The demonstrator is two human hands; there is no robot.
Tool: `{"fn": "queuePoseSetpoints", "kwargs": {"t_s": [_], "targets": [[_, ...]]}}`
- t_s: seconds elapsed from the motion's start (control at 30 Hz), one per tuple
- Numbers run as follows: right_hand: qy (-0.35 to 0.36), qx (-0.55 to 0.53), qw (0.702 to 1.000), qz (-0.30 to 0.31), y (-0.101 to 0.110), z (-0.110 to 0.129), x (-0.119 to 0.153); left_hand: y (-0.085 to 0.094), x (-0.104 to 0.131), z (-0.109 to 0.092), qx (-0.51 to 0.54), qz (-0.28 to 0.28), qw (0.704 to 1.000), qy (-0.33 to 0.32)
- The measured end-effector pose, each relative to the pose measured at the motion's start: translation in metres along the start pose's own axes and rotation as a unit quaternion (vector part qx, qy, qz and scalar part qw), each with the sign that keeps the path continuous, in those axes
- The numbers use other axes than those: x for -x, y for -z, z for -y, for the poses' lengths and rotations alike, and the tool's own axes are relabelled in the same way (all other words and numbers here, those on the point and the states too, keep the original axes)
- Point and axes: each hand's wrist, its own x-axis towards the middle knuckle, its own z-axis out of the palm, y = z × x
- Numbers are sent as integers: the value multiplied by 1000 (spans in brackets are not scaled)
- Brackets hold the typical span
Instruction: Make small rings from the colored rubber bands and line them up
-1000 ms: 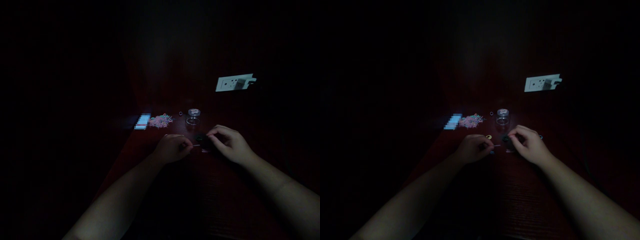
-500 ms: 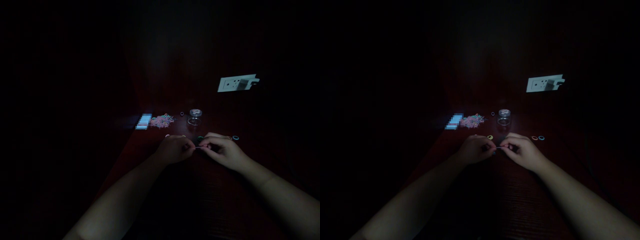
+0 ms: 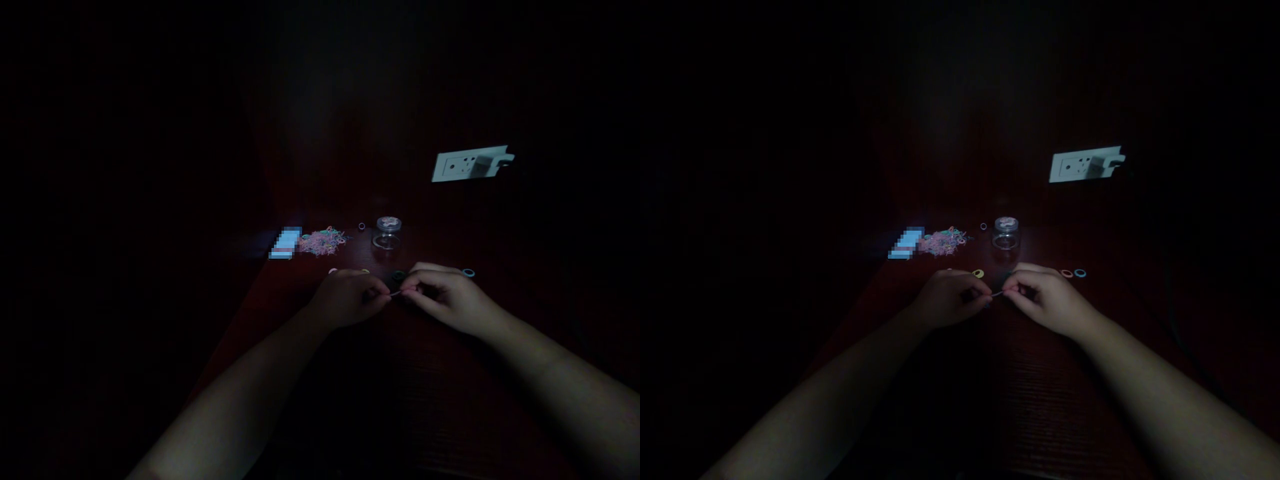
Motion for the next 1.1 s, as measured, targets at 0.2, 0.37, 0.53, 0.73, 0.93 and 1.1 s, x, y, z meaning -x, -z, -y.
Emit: {"fn": "queuePoseSetpoints", "kwargs": {"t_s": [0.2, 0.37, 0.53, 0.73, 0.93, 1.1], "targets": [[-204, 32, 975, 84, 46, -51, 14, 2, 3, 12, -14, -2, 999, -34], [-284, 49, 947, 142, 54, -74, 23, 4, 4, 18, -17, 5, 999, -40], [-303, 55, 938, 161, 50, -72, 22, 6, 5, 19, -23, 7, 999, -44], [-301, 57, 939, 157, 51, -76, 23, 4, 5, 22, -22, -1, 998, -50], [-306, 37, 939, 154, 52, -72, 23, 4, 5, 21, -25, 3, 999, -47], [-307, 7, 943, 129, 54, -72, 24, 3, 5, 21, -27, 2, 998, -54]]}}
